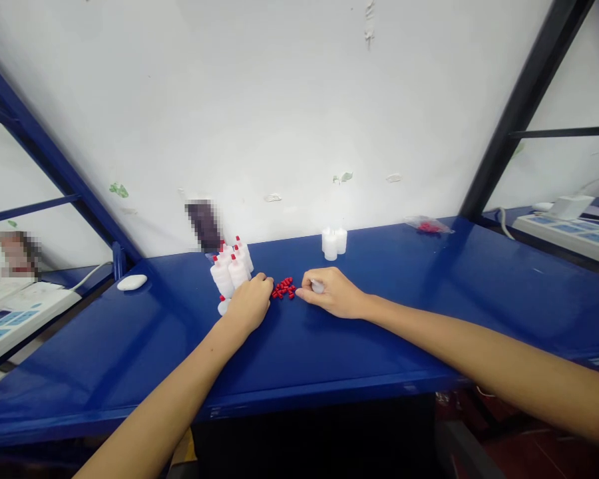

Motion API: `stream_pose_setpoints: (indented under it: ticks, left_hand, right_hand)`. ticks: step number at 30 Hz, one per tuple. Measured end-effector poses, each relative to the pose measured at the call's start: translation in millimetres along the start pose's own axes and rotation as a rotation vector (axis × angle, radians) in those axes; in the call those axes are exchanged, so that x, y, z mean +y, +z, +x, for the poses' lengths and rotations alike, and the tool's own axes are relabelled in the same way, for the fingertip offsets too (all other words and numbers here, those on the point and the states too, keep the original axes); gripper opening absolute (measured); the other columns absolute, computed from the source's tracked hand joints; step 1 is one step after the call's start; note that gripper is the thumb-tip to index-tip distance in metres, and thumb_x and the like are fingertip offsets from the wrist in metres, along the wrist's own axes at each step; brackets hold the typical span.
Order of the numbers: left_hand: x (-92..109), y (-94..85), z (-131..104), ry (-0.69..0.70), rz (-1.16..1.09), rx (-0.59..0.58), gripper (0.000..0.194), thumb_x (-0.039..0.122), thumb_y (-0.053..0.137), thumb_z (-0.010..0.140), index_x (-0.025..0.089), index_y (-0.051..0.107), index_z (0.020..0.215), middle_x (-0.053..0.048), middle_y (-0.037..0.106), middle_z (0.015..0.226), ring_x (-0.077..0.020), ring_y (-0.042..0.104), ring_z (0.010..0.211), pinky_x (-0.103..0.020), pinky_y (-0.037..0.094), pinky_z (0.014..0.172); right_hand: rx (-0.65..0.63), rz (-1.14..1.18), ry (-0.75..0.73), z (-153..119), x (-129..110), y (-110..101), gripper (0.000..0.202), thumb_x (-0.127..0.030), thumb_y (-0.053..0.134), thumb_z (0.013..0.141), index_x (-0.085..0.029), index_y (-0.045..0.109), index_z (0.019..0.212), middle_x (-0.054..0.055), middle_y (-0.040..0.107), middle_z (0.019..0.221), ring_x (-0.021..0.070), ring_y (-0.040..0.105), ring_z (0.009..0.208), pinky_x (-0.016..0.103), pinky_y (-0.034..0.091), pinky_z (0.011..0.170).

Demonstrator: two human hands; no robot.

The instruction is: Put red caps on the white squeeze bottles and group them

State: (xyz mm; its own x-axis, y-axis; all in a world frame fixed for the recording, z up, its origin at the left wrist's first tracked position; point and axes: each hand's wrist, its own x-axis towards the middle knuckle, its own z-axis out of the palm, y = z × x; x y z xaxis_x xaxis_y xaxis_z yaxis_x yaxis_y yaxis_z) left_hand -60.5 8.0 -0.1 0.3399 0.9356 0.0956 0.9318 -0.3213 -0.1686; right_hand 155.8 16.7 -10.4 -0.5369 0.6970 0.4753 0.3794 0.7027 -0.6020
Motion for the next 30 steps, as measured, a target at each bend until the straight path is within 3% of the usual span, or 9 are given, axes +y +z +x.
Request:
stream_pose_setpoints:
  ticks: [4,8,11,15,18,21,26,30]
  left_hand:
    - [0.2,5.4,-0.7,0.011,-0.092,0.149,0.034,0.006,0.04,0.092,0.014,0.064,0.115,-0.014,0.067,0.106,-0.0234,0.068,0.091,-0.032,0.051,0.076]
    - [7.2,7.6,-3.1,0.139,-0.356,0.511,0.026,0.016,0.046,0.096,0.017,0.067,0.112,-0.01,0.07,0.104,-0.0194,0.067,0.088,-0.03,0.052,0.077]
    - [20.5,0.3,-7.7,0.202,-0.625,0.628,0.017,0.023,0.056,0.094,0.02,0.07,0.103,-0.004,0.073,0.09,-0.0137,0.064,0.07,-0.026,0.05,0.068]
    - [34.0,-9.4,-12.7,0.112,-0.963,0.498,0.014,0.028,0.063,0.089,0.018,0.071,0.094,-0.001,0.071,0.075,-0.0102,0.056,0.053,-0.024,0.046,0.055]
    - [35.0,-9.9,-13.2,0.037,-1.182,0.35,0.022,0.035,0.065,0.086,0.015,0.07,0.096,-0.002,0.069,0.072,-0.0093,0.054,0.047,-0.022,0.042,0.047]
    - [33.0,-8.1,-12.5,0.015,-1.337,0.3,0.03,0.04,0.07,0.083,0.014,0.068,0.097,-0.002,0.067,0.07,-0.0093,0.056,0.044,-0.021,0.042,0.044]
    - [32.1,-6.2,-12.9,0.066,-1.414,0.225,0.03,0.041,0.07,0.083,0.013,0.069,0.095,-0.001,0.066,0.067,-0.0074,0.053,0.04,-0.02,0.039,0.043]
    - [31.6,-2.9,-11.8,0.077,-1.408,0.205,0.029,0.041,0.072,0.082,0.014,0.07,0.093,0.0,0.063,0.064,-0.008,0.052,0.047,-0.021,0.04,0.047]
  right_hand:
    - [0.028,0.041,0.024,0.3,-3.6,-1.6,0.023,-0.027,0.055,0.088,-0.017,0.055,0.068,-0.004,0.051,0.06,0.0094,0.041,0.056,0.024,0.032,0.058]
    - [-0.004,0.049,0.018,-0.6,-2.9,-3.5,0.002,-0.018,0.053,0.083,-0.019,0.054,0.083,-0.006,0.05,0.063,0.0105,0.042,0.056,0.025,0.032,0.058]
    - [-0.062,0.144,-0.042,-1.8,-1.1,-3.9,0.016,-0.014,0.042,0.087,-0.021,0.049,0.099,-0.005,0.051,0.07,0.0125,0.045,0.061,0.027,0.035,0.064]
    - [-0.088,0.243,-0.048,-2.3,-2.0,-3.4,0.017,-0.017,0.04,0.093,-0.022,0.044,0.109,-0.003,0.053,0.079,0.0143,0.048,0.069,0.028,0.038,0.068]
    - [-0.127,0.25,-0.045,-2.0,-4.5,-3.5,0.02,-0.021,0.045,0.095,-0.022,0.044,0.115,-0.001,0.055,0.085,0.0137,0.048,0.069,0.027,0.038,0.066]
    - [-0.144,0.209,-0.046,-2.2,-6.0,-3.9,0.029,-0.022,0.048,0.095,-0.022,0.043,0.123,0.0,0.058,0.089,0.0134,0.049,0.068,0.027,0.039,0.066]
    - [-0.142,0.156,-0.064,-5.3,-5.6,-2.6,0.047,-0.02,0.049,0.095,-0.023,0.034,0.139,0.003,0.062,0.099,0.0144,0.054,0.069,0.03,0.044,0.069]
    - [-0.125,0.11,-0.142,-7.7,-4.9,-1.0,0.052,-0.02,0.046,0.096,-0.024,0.028,0.145,0.006,0.064,0.109,0.0173,0.061,0.083,0.033,0.047,0.077]
